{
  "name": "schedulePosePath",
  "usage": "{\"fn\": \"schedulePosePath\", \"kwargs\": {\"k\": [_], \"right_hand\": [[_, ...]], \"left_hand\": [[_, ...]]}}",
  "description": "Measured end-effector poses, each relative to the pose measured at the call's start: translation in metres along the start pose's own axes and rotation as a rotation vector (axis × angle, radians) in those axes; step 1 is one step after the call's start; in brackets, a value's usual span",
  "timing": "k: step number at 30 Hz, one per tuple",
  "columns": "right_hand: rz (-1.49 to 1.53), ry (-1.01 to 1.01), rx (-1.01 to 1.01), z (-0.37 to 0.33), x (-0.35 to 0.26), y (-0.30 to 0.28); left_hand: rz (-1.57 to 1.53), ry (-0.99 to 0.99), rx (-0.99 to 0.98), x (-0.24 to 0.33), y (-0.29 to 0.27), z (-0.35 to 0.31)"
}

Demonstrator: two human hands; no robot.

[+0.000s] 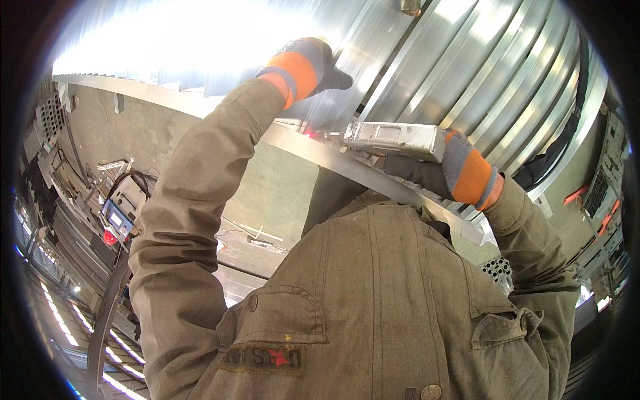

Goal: The person positions a metal strip along the edge of a large corrugated metal panel and uses a handheld welding tool to join them. The person holds the panel steady with one hand while operating the welder with the other, creating a continuous seam along the edge.

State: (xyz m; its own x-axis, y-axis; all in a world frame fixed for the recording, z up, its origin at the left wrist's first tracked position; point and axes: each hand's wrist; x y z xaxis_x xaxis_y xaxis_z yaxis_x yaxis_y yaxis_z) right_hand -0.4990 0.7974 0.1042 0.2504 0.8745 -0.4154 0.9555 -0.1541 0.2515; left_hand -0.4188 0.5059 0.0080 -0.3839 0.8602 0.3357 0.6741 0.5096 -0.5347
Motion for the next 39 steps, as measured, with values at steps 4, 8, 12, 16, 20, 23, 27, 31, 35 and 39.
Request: {"fn": "schedulePosePath", "kwargs": {"k": [4, 8, 12, 16, 20, 23, 27, 31, 35, 39], "right_hand": [[-0.113, -0.292, 0.094, 0.005, 0.011, 0.002], [-0.229, -0.273, 0.115, 0.008, 0.013, 0.000], [-0.303, -0.288, 0.137, 0.006, 0.010, 0.000], [-0.352, -0.308, 0.140, 0.005, 0.008, -0.001], [-0.254, -0.359, 0.091, 0.002, 0.003, -0.002], [-0.204, -0.343, 0.044, -0.007, -0.008, -0.005], [-0.324, -0.224, 0.066, -0.018, -0.028, -0.001], [-0.280, 0.008, -0.109, -0.020, -0.037, -0.009], [-0.121, -0.022, -0.105, -0.008, -0.024, -0.001], [-0.125, 0.007, -0.051, -0.008, -0.017, 0.001]], "left_hand": [[-0.011, 0.001, -0.012, 0.000, 0.000, -0.001], [-0.032, -0.012, -0.029, 0.001, -0.002, 0.000], [-0.009, -0.020, -0.054, 0.000, -0.002, 0.002], [0.003, -0.004, -0.016, 0.004, -0.001, 0.001], [-0.010, -0.063, -0.157, 0.009, -0.012, 0.002], [-0.079, -0.031, -0.193, 0.003, -0.022, -0.001], [-0.033, 0.031, 0.050, 0.000, -0.004, -0.008], [-0.039, 0.002, 0.047, -0.005, 0.007, -0.001], [0.008, 0.057, 0.032, -0.007, 0.003, 0.002], [-0.004, 0.034, 0.010, -0.004, 0.001, 0.002]]}}
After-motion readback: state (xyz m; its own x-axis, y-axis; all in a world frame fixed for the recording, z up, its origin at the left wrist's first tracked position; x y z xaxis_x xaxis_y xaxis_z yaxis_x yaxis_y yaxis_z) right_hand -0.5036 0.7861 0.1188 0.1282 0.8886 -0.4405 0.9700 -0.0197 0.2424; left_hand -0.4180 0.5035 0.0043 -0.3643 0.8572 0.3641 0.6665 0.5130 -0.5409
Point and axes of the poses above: each hand's wrist, its own z-axis towards the middle knuckle, its own y-axis out of the palm, x = y × z, and after that the axes turned 11 degrees about y, right-handed
